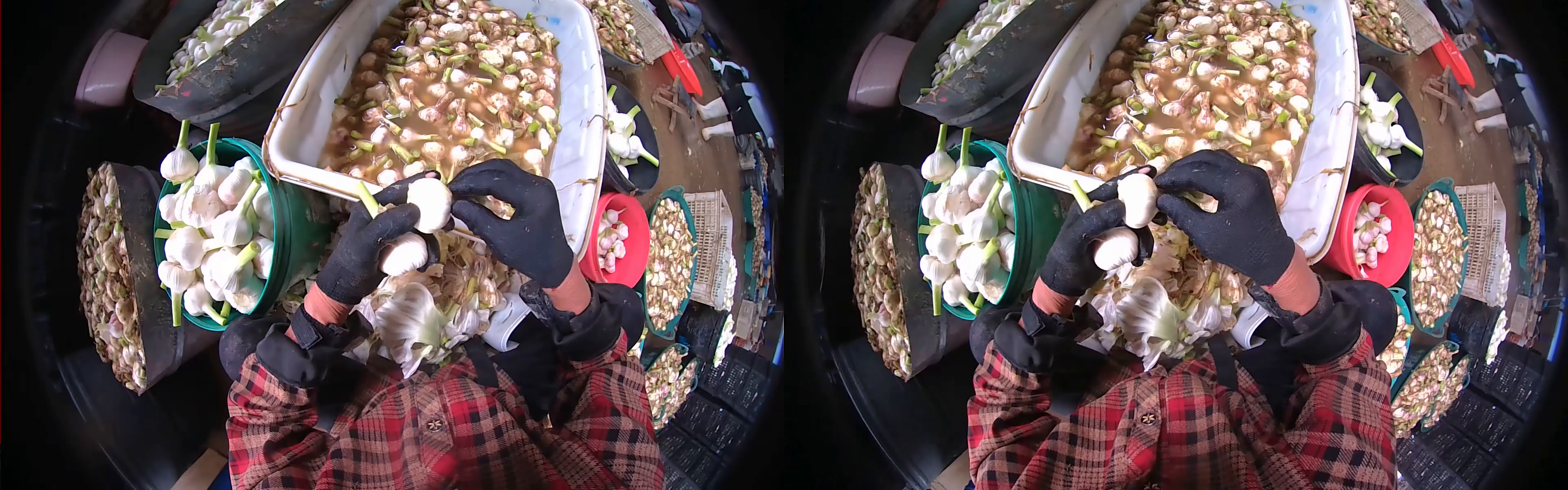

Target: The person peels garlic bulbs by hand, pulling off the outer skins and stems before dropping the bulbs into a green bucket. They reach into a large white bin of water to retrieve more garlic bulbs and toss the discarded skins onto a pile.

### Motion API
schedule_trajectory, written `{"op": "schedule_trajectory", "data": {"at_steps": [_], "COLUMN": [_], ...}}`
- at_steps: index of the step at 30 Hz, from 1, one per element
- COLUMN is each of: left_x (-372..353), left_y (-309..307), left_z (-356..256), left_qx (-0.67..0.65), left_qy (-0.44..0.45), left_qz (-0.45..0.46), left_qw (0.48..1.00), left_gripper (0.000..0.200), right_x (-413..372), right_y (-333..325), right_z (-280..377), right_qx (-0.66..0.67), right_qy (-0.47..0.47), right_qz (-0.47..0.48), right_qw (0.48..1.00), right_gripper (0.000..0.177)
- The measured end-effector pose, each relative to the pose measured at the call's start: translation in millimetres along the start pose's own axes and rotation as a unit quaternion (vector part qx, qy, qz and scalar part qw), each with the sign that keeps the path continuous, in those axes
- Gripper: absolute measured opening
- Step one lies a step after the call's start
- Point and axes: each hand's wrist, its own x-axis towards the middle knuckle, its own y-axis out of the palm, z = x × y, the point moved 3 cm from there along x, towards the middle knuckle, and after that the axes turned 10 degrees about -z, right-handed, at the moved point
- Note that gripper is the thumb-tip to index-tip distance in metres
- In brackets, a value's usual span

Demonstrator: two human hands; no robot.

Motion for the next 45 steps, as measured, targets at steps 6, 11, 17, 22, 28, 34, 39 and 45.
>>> {"op": "schedule_trajectory", "data": {"at_steps": [6, 11, 17, 22, 28, 34, 39, 45], "left_x": [-1, 2, -1, -1, -2, 0, -8, -7], "left_y": [15, 13, 13, 10, 15, 19, 24, 25], "left_z": [-1, -7, -5, -7, -11, -3, -6, -5], "left_qx": [-0.041, 0.136, 0.271, 0.270, 0.262, 0.290, 0.297, 0.278], "left_qy": [-0.069, -0.057, 0.096, 0.195, 0.016, 0.001, 0.091, 0.263], "left_qz": [0.025, 0.047, 0.086, 0.086, 0.051, -0.029, 0.005, 0.062], "left_qw": [0.996, 0.988, 0.954, 0.939, 0.963, 0.956, 0.950, 0.922], "left_gripper": [0.030, 0.032, 0.048, 0.069, 0.065, 0.042, 0.040, 0.052], "right_x": [-9, -16, -25, -25, -27, -31, -31, -25], "right_y": [7, 12, 15, 12, 14, 19, 16, 10], "right_z": [3, 6, -5, -14, -15, -11, -23, -37], "right_qx": [-0.037, -0.146, -0.085, 0.018, 0.045, -0.080, -0.062, -0.033], "right_qy": [-0.018, -0.101, 0.001, 0.164, 0.150, 0.077, 0.152, 0.255], "right_qz": [0.003, 0.009, 0.020, 0.030, -0.006, -0.032, -0.014, 0.056], "right_qw": [0.999, 0.984, 0.996, 0.986, 0.988, 0.993, 0.986, 0.965], "right_gripper": [0.016, 0.011, 0.009, 0.005, 0.011, 0.007, 0.008, 0.015]}}
